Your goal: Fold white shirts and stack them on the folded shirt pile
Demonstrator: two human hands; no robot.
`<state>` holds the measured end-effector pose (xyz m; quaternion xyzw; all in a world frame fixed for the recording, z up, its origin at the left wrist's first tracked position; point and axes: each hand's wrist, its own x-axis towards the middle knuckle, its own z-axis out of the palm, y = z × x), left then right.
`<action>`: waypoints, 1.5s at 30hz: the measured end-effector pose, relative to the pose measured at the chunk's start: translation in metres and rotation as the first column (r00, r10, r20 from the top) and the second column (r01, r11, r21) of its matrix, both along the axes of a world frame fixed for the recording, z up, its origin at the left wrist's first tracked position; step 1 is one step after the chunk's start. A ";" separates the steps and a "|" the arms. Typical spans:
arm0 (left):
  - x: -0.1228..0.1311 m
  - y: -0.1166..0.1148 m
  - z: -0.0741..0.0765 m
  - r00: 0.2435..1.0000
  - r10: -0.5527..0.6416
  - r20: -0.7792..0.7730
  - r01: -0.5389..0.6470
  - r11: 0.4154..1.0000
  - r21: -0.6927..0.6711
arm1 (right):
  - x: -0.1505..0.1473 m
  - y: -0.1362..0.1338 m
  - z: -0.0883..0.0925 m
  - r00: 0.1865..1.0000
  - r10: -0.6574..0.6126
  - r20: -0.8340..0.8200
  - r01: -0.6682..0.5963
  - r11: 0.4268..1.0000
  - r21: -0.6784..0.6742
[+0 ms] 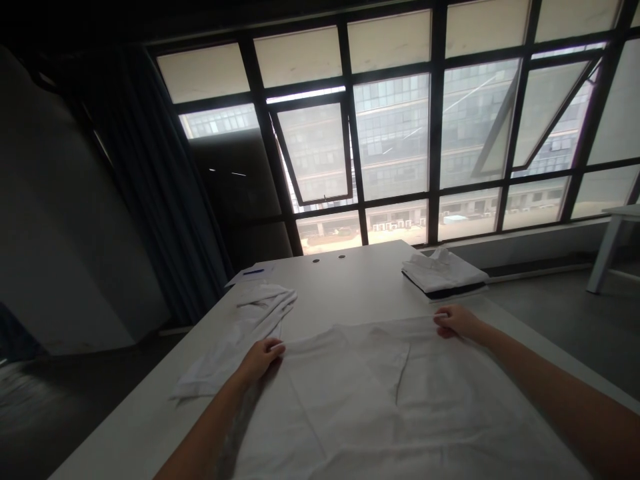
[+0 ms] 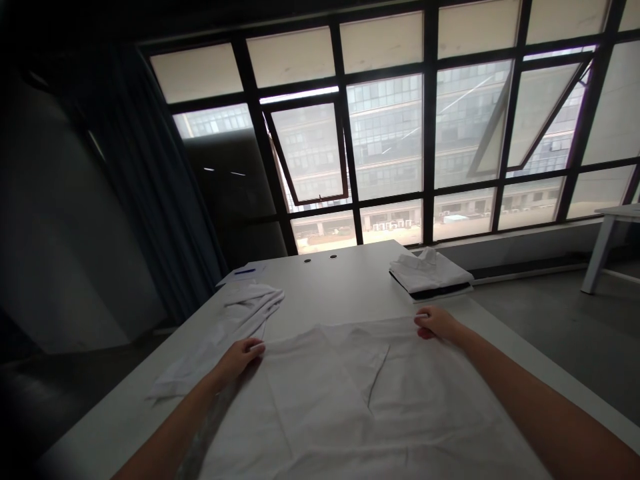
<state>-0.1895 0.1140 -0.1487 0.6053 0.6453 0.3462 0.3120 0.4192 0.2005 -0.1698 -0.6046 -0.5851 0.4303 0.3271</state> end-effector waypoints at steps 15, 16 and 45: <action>-0.013 -0.047 0.003 0.961 -0.138 -0.238 0.186 0.963 0.193 | 0.030 -0.049 0.000 0.960 0.000 0.279 -0.082 0.955 0.284; -0.015 -0.052 0.000 0.947 -0.155 -0.281 0.213 0.959 0.187 | 0.034 -0.057 -0.002 0.958 0.022 0.287 -0.109 0.950 0.292; -0.036 -0.088 0.032 0.924 -0.070 -0.377 0.135 0.980 0.149 | 0.045 -0.118 -0.005 0.931 0.132 0.341 -0.242 0.921 0.304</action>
